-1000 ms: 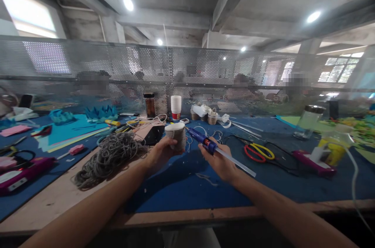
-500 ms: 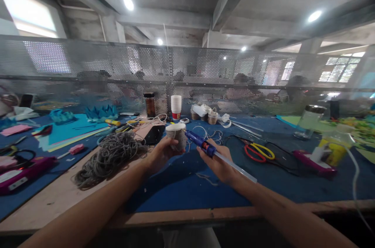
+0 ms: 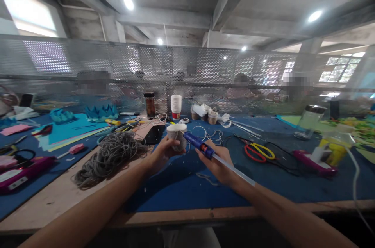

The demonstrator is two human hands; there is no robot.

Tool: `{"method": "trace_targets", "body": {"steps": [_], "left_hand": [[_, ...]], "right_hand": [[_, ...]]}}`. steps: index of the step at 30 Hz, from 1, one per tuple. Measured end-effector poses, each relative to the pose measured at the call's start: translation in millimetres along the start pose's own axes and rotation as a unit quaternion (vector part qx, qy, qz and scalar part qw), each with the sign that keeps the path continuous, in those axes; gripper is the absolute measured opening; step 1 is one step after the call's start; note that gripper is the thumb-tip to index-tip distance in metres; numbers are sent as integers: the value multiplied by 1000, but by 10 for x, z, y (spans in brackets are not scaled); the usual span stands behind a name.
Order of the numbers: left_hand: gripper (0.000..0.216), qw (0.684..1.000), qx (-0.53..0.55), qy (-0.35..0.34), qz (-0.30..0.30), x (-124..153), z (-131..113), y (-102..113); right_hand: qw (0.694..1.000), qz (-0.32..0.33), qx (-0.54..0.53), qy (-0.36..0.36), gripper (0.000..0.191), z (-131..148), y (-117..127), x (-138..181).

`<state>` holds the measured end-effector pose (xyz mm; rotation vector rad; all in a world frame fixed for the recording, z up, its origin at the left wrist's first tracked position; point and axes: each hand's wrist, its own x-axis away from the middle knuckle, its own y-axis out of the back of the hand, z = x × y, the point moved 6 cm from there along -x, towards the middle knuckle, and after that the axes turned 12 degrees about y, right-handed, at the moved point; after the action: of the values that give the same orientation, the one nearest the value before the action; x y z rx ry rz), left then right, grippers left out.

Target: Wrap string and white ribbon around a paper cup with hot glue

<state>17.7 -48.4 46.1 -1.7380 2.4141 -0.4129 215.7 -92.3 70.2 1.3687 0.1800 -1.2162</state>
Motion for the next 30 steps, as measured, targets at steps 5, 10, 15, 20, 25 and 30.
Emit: {"method": "trace_targets", "body": {"steps": [5, 10, 15, 20, 25, 30], "left_hand": [[34, 1000, -3, -4, 5, 0, -2, -11], [39, 1000, -8, 13, -7, -7, 10, -2], [40, 1000, -3, 10, -3, -1, 3, -16], [37, 1000, 5, 11, 10, 22, -10, -25], [34, 1000, 17, 12, 1, 19, -12, 4], [36, 999, 39, 12, 2, 0, -8, 14]], "right_hand": [[1000, 2, -2, 16, 21, 13, -10, 5], [1000, 12, 12, 20, 23, 22, -14, -5], [1000, 5, 13, 26, 23, 35, -2, -13], [1000, 3, 4, 19, 22, 21, 5, -3], [1000, -4, 3, 7, 20, -14, 8, 6], [1000, -15, 15, -2, 23, -37, 11, -1]]}}
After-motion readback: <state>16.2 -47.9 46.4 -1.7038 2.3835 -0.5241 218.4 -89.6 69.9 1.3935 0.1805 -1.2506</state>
